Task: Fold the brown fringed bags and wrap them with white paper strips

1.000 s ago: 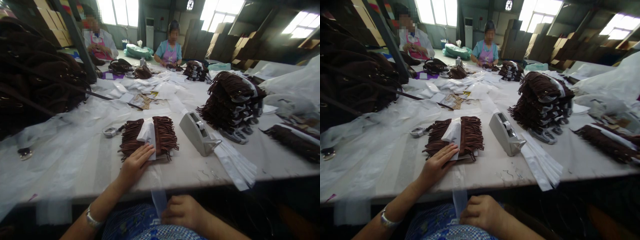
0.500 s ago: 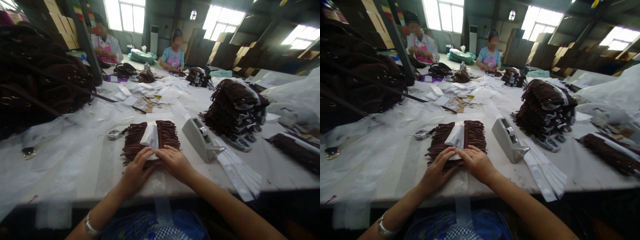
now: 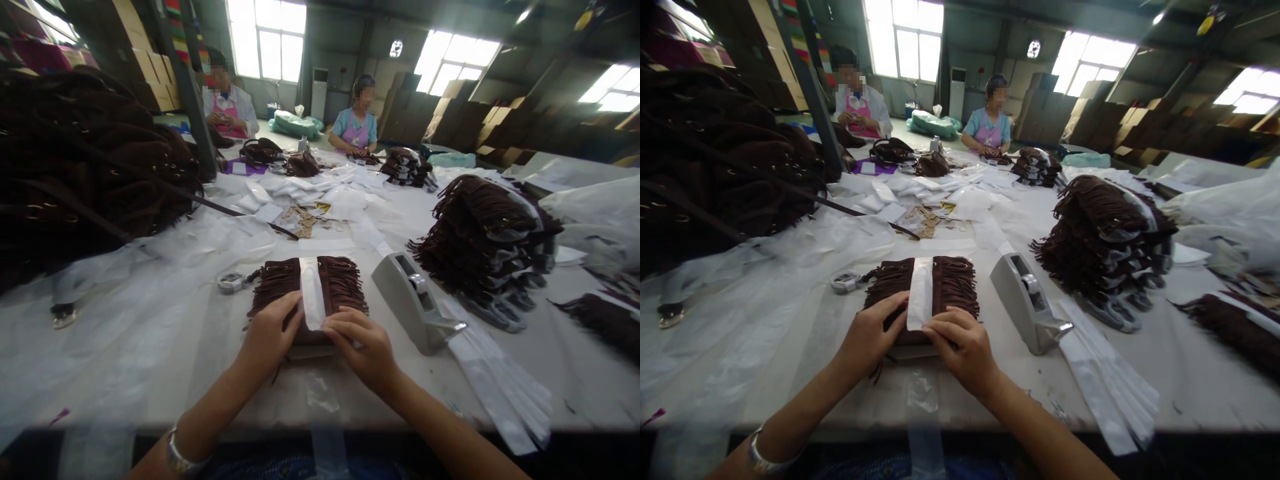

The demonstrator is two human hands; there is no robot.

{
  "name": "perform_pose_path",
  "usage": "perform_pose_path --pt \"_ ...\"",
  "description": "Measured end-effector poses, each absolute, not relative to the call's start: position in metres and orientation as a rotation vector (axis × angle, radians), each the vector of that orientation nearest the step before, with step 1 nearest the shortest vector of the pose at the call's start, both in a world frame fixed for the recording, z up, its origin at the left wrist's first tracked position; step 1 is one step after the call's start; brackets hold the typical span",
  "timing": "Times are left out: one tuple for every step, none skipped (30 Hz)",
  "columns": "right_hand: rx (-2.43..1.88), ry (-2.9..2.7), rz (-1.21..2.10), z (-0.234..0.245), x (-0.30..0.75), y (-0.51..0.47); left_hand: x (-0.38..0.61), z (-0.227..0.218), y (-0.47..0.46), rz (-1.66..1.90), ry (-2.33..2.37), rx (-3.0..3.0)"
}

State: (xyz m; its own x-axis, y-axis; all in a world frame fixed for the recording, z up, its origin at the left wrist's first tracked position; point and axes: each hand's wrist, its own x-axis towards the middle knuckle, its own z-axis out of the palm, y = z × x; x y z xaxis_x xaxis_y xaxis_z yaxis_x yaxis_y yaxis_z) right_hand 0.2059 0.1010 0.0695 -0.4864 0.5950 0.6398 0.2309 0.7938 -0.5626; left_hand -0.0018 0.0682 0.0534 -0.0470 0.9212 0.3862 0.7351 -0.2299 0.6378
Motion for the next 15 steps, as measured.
perform_pose_path --pt "-0.612 -2.042 0.515 0.072 0.207 0.102 0.000 0.053 0.068 1.105 1.775 2.020" --pt "-0.597 -2.033 0.504 0.074 0.208 0.103 0.002 0.054 0.067 1.069 1.774 2.064" --pt "-0.567 -2.049 0.479 0.076 0.208 0.104 0.003 0.054 0.065 1.030 1.772 2.115" --pt "-0.531 -2.084 0.441 0.077 0.209 0.104 0.004 0.055 0.064 0.991 1.768 2.167" --pt "-0.492 -2.132 0.396 0.077 0.208 0.104 0.004 0.055 0.063 0.957 1.760 2.215" --pt "-0.457 -2.182 0.351 0.075 0.208 0.104 0.003 0.055 0.062 0.937 1.753 2.252" --pt "-0.430 -2.227 0.309 0.073 0.206 0.103 0.002 0.055 0.062 0.934 1.750 2.273" --pt "-0.419 -2.260 0.275 0.070 0.205 0.101 0.000 0.054 0.062 0.942 1.749 2.279" --pt "-0.422 -2.281 0.249 0.066 0.203 0.099 -0.002 0.053 0.062 0.955 1.748 2.274" --pt "-0.433 -2.291 0.229 0.063 0.202 0.098 -0.003 0.052 0.062 0.968 1.745 2.263" --pt "-0.446 -2.293 0.213 0.060 0.200 0.096 -0.004 0.052 0.062 0.982 1.746 2.251" --pt "-0.459 -2.286 0.199 0.058 0.199 0.094 -0.005 0.052 0.062 1.007 1.756 2.241" --pt "-0.468 -2.278 0.186 0.057 0.198 0.092 -0.005 0.053 0.062 1.046 1.776 2.239" --pt "-0.471 -2.268 0.175 0.056 0.197 0.091 -0.004 0.056 0.062 1.095 1.798 2.247" --pt "-0.471 -2.260 0.164 0.056 0.197 0.090 -0.002 0.058 0.062 1.145 1.817 2.262"
